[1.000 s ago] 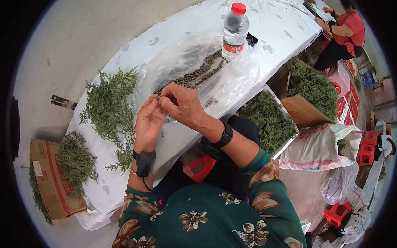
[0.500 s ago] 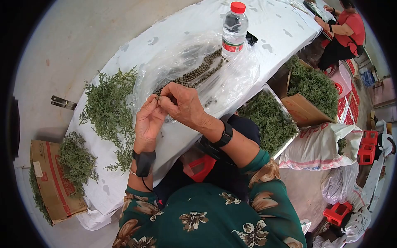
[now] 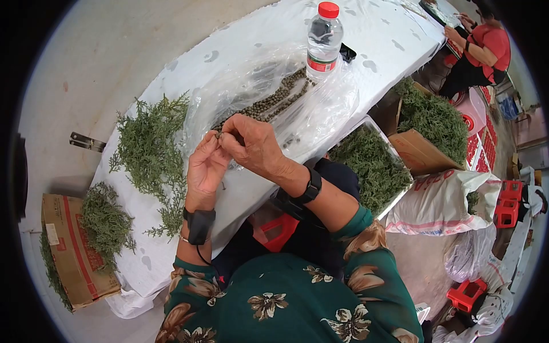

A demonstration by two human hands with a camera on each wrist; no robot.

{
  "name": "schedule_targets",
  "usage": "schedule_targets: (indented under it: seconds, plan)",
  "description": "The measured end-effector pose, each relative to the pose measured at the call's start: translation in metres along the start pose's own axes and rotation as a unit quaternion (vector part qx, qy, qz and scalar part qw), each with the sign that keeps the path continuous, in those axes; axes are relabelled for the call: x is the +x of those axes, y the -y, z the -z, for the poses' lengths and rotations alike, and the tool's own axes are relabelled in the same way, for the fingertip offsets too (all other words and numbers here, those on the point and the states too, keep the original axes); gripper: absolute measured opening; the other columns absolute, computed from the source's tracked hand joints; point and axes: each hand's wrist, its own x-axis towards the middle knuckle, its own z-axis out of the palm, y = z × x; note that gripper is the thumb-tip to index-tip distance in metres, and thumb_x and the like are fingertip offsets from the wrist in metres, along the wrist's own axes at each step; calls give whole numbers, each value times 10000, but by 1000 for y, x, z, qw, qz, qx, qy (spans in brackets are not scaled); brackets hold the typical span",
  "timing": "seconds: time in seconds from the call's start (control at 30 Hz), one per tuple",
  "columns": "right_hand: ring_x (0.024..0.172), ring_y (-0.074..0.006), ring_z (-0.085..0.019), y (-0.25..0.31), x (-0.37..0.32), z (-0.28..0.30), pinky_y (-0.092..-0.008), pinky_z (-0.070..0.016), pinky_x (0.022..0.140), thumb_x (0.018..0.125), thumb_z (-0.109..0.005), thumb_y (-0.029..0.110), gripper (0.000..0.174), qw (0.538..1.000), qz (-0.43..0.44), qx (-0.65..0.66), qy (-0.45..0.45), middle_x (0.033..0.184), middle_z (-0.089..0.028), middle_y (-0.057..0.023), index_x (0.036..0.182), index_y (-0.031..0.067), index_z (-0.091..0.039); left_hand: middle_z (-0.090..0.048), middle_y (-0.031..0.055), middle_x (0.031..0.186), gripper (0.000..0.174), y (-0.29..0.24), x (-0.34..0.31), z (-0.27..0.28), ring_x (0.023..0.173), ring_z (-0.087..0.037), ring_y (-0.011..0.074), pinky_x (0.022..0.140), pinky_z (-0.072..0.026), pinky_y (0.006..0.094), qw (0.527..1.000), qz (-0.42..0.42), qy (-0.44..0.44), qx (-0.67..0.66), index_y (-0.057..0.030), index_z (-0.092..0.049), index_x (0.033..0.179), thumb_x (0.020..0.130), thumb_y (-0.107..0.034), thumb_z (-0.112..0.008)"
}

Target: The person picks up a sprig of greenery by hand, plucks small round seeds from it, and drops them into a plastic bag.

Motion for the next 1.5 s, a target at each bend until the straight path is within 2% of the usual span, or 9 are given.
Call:
schedule_targets:
  seconds: [0.2, 0.73, 0.97, 1.5]
  plan:
    - [595, -65, -581, -1, 0, 0, -209, -477, 518, 795, -523, -33, 38, 1000, -18, 23, 8, 702, -611, -53, 827, -14, -529, -627, 97, 867, 156, 1, -1, -1, 758, -553, 159, 680, -434, 302, 1000, -8, -11, 13, -23, -630, 990, 854, -32, -556]
    - [592, -70, -591, 0, 0, 2, -211, -473, 514, 808, -542, -16, 11, 1000, 9, -13, 11, 674, -600, -45, 804, -11, -532, -633, 102, 875, 153, 1, -1, 0, 752, -556, 160, 676, -434, 301, 999, -14, -6, 29, -14, -629, 983, 852, -29, -552]
    - [597, -67, -592, 0, 2, 5, -201, -462, 517, 818, -551, -2, 11, 998, -35, 22, 39, 664, -598, -38, 823, -12, -550, -634, 103, 870, 146, 0, -1, -2, 741, -556, 160, 667, -435, 299, 999, -20, 0, 32, -8, -630, 973, 854, -21, -546]
    - [572, -55, -557, 8, 3, 6, -206, -434, 498, 795, -569, 7, 24, 998, -45, 23, 29, 653, -591, -33, 814, -5, -560, -639, 113, 874, 141, 1, -1, -5, 742, -561, 171, 666, -447, 303, 997, -47, 8, 60, -2, -623, 982, 870, -28, -541]
